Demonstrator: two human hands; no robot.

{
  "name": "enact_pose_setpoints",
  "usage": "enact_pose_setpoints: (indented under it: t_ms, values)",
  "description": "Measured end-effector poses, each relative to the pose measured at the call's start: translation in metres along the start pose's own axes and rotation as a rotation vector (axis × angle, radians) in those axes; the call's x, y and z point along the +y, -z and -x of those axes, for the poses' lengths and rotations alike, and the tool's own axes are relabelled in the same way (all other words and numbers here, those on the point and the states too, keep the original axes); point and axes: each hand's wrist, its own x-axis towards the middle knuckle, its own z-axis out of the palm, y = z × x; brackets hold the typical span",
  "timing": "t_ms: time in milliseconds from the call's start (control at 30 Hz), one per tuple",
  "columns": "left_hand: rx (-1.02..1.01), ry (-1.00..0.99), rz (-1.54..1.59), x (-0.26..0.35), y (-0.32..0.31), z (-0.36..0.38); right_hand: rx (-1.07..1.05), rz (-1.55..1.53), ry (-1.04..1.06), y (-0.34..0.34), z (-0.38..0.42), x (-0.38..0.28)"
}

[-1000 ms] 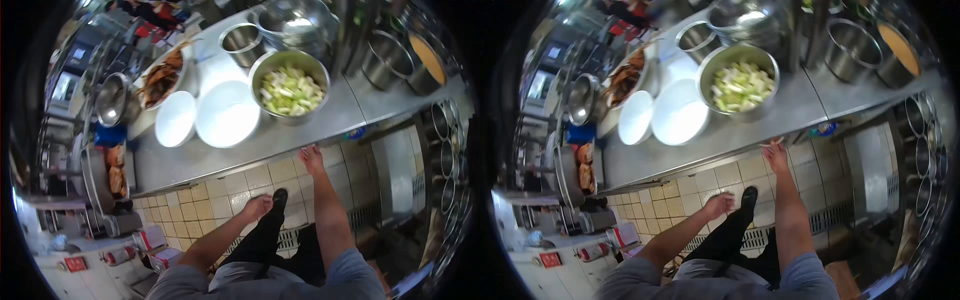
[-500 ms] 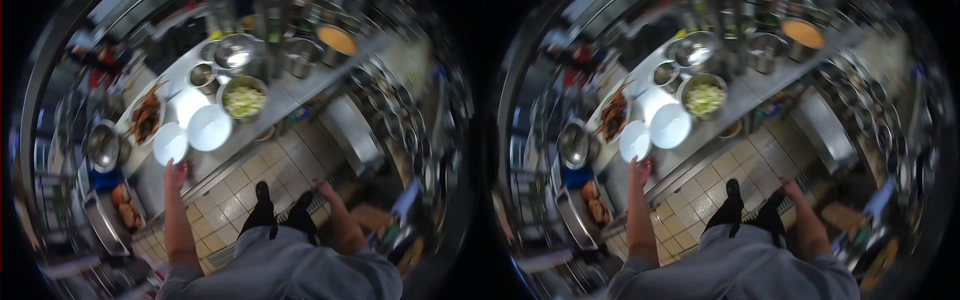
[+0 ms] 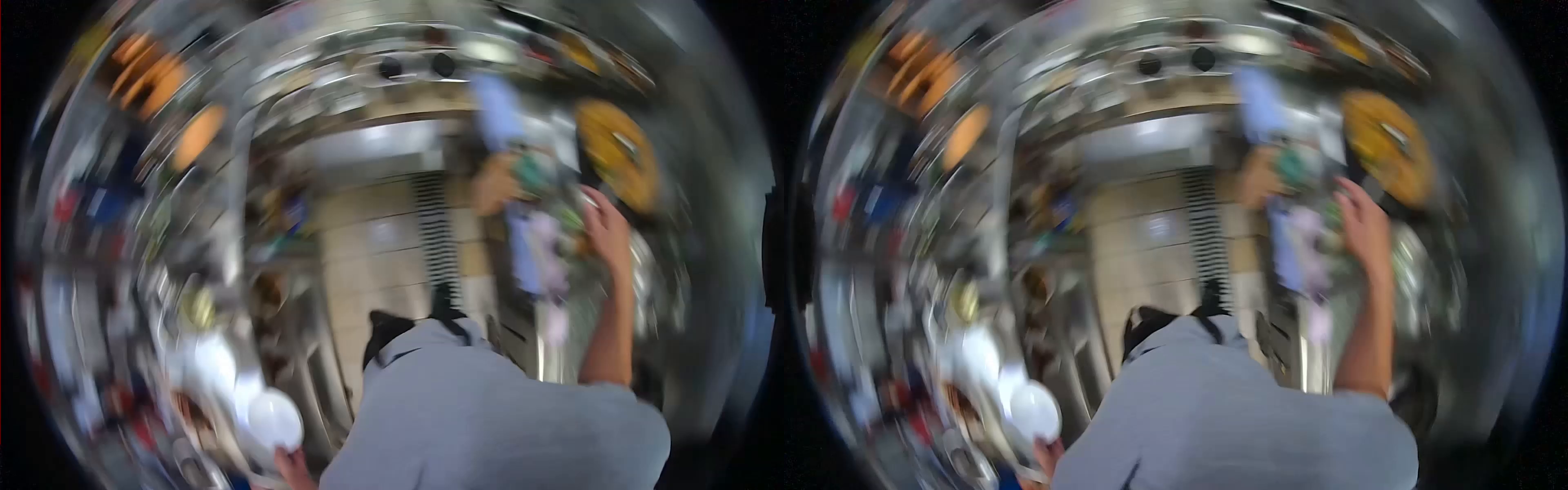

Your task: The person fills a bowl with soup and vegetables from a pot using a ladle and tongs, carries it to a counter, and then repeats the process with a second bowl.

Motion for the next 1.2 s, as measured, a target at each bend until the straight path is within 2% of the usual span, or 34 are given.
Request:
enact_pose_setpoints:
  t_ms: [33, 67, 133, 200, 233, 333, 367, 433, 467, 500, 567, 667, 700, 767, 800, 867, 900, 967, 1000, 1067, 1133, 1200]
  values:
    - [0.005, 0.296, -0.110, 0.001, -0.018, -0.034, 0.133, 0.000, -0.007, 0.013, 0.010, 0.035]
    - [-0.035, 0.253, -0.215, -0.016, -0.031, -0.054, 0.179, 0.071, -0.087, 0.023, 0.020, 0.056]
    - [-0.176, 0.167, -0.336, -0.052, -0.127, -0.060, 0.137, 0.112, -0.327, 0.028, 0.046, 0.090]
    - [-0.208, 0.203, -0.409, -0.083, -0.199, -0.056, 0.077, -0.010, -0.535, 0.008, 0.075, 0.108]
    - [-0.197, 0.230, -0.455, -0.102, -0.262, -0.057, 0.062, -0.125, -0.614, -0.018, 0.060, 0.133]
    - [-0.385, 0.173, -0.378, -0.135, -0.358, -0.044, 0.223, -1.009, -0.688, -0.068, 0.044, 0.131]
    - [-0.486, 0.228, -0.397, -0.137, -0.383, -0.048, 0.274, -1.292, -0.687, -0.073, 0.034, 0.128]
    - [-0.622, 0.286, -0.425, -0.144, -0.435, -0.043, 0.302, -1.653, -0.623, -0.067, 0.009, 0.124]
    - [-0.683, 0.305, -0.428, -0.145, -0.463, -0.033, 0.312, -1.522, -0.728, -0.054, -0.002, 0.117]
    - [-0.738, 0.324, -0.437, -0.145, -0.485, -0.028, 0.344, -1.532, -0.725, -0.050, -0.006, 0.123]
    - [-0.817, 0.365, -0.469, -0.150, -0.522, -0.048, 0.370, -1.132, -0.655, -0.034, -0.015, 0.126]
    - [-0.939, 0.334, -0.516, -0.161, -0.577, -0.058, 0.376, -1.244, -0.575, -0.008, 0.015, 0.118]
    - [-0.957, 0.352, -0.535, -0.166, -0.598, -0.060, 0.405, -1.238, -0.590, -0.007, 0.024, 0.105]
    - [-1.094, 0.401, -0.490, -0.169, -0.641, -0.057, 0.496, -1.506, -0.605, -0.009, 0.033, 0.084]
    - [-1.165, 0.485, -0.490, -0.170, -0.662, -0.068, 0.529, -1.502, -0.625, -0.008, 0.036, 0.090]
    - [-1.192, 0.525, -0.525, -0.171, -0.711, -0.068, 0.418, -0.427, -0.808, -0.001, 0.041, 0.103]
    - [-1.202, 0.543, -0.540, -0.169, -0.734, -0.064, 0.426, -0.421, -0.840, 0.001, 0.039, 0.103]
    - [-1.256, 0.549, -0.619, -0.163, -0.778, -0.055, 0.657, -0.135, -0.785, 0.012, 0.029, 0.100]
    - [-1.317, 0.531, -0.672, -0.161, -0.799, -0.053, 0.663, -0.126, -0.816, 0.015, 0.023, 0.102]
    - [-1.392, 0.575, -0.733, -0.160, -0.838, -0.058, 0.617, 0.147, -0.848, 0.022, 0.011, 0.114]
    - [-1.520, 0.644, -0.745, -0.162, -0.873, -0.048, 0.604, 0.202, -0.897, 0.027, 0.002, 0.124]
    - [-1.548, 0.629, -0.759, -0.171, -0.900, -0.054, 0.591, 0.245, -0.936, 0.021, -0.006, 0.129]
